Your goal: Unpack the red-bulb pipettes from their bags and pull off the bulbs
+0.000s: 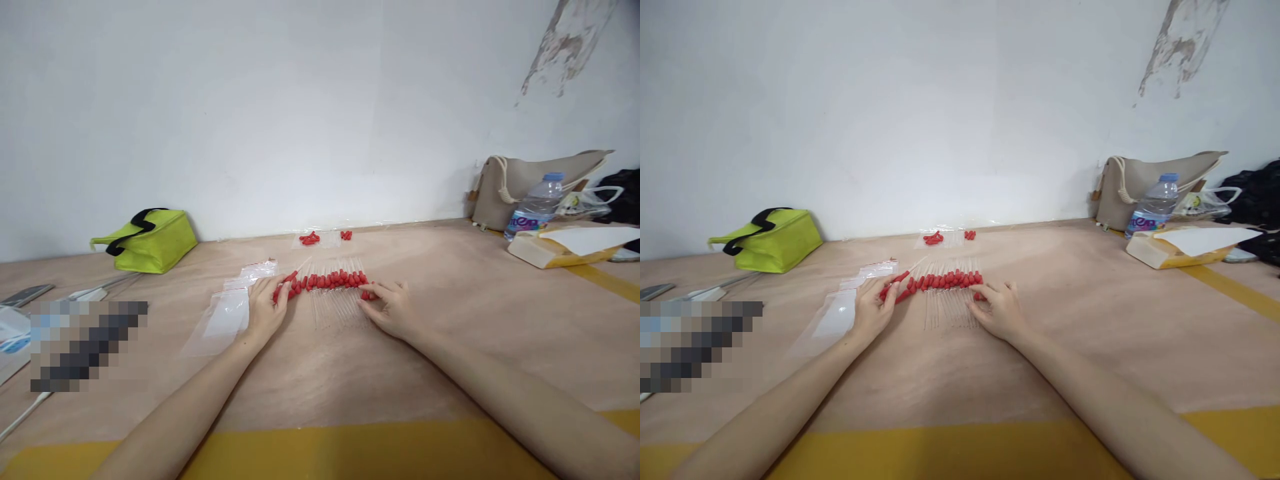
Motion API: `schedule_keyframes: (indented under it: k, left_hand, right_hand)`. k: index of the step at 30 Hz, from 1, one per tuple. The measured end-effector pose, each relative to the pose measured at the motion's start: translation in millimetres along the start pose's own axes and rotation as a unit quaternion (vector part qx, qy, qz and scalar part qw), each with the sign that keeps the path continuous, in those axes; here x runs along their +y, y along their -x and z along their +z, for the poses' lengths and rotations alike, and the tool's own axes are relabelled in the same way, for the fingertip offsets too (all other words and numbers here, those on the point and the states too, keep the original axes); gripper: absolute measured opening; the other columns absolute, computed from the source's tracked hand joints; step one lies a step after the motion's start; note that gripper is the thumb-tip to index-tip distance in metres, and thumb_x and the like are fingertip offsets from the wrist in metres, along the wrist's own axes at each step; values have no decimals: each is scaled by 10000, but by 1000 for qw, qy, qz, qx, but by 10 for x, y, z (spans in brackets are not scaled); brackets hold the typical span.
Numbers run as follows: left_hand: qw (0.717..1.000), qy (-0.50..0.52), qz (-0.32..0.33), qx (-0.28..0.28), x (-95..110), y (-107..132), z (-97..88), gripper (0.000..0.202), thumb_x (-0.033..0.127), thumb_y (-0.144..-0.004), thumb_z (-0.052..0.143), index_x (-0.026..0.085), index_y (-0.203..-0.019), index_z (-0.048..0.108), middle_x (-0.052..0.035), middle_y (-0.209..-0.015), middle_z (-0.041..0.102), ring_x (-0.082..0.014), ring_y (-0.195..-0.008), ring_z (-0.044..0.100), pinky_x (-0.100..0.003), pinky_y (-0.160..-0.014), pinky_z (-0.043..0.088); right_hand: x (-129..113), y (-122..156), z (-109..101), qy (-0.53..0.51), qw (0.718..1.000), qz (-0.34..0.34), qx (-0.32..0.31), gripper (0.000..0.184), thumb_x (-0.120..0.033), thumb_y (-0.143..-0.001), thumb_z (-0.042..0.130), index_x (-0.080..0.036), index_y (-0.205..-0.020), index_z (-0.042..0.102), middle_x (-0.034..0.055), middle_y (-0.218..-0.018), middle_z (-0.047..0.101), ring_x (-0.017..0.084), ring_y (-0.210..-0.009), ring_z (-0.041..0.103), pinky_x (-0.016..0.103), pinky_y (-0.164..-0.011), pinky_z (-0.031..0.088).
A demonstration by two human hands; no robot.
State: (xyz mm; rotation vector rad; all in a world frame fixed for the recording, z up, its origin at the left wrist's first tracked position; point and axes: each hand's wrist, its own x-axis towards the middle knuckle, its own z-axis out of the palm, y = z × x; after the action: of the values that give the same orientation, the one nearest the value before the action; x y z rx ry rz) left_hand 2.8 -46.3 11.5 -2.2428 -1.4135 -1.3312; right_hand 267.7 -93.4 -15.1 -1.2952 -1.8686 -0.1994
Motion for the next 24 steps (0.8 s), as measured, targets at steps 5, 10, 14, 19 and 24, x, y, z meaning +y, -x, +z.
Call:
schedule_keyframes:
  k: [5,10,14,19,24]
  left_hand:
    - [990,95,51,-86,252,145,-60,210,277,-832,481,252,-979,629,-15,-911,669,-177,-859,554,-356,-815,379]
    - [976,131,73,-159,380,243,9,198,272,-831,497,301,-973,633,14,-870,678,-173,-842,548,-377,-828,355]
    - [969,132,76,-194,401,252,4,208,295,-820,513,288,-996,624,0,-864,670,-177,-835,544,-367,-810,363]
    - [962,99,129,-218,474,232,-5,237,362,-797,546,253,-995,616,-12,-899,664,-186,-851,525,-358,-793,340]
    - [963,56,171,-200,472,250,45,210,334,-854,467,214,-827,638,-6,-715,651,-160,-723,498,-339,-733,305]
  right_hand:
    - [-42,-15,-14,40,995,-80,32,506,-405,-785,520,-210,-1247,451,118,-1213,487,230,-1036,477,372,-862,324]
    - [-124,-17,-60,57,981,-178,-46,329,-368,-842,471,-257,-1145,540,48,-935,640,201,-974,498,431,-940,227]
    - [-156,0,-28,59,979,-190,-46,215,-304,-869,436,-247,-921,636,3,-687,622,150,-764,502,403,-903,238]
    - [-184,19,14,54,977,-202,-51,211,-286,-870,430,-234,-883,634,3,-680,604,142,-742,468,379,-884,229]
    - [-200,29,34,35,971,-233,-26,174,-273,-849,472,-227,-813,636,-15,-610,579,129,-694,432,381,-878,210]
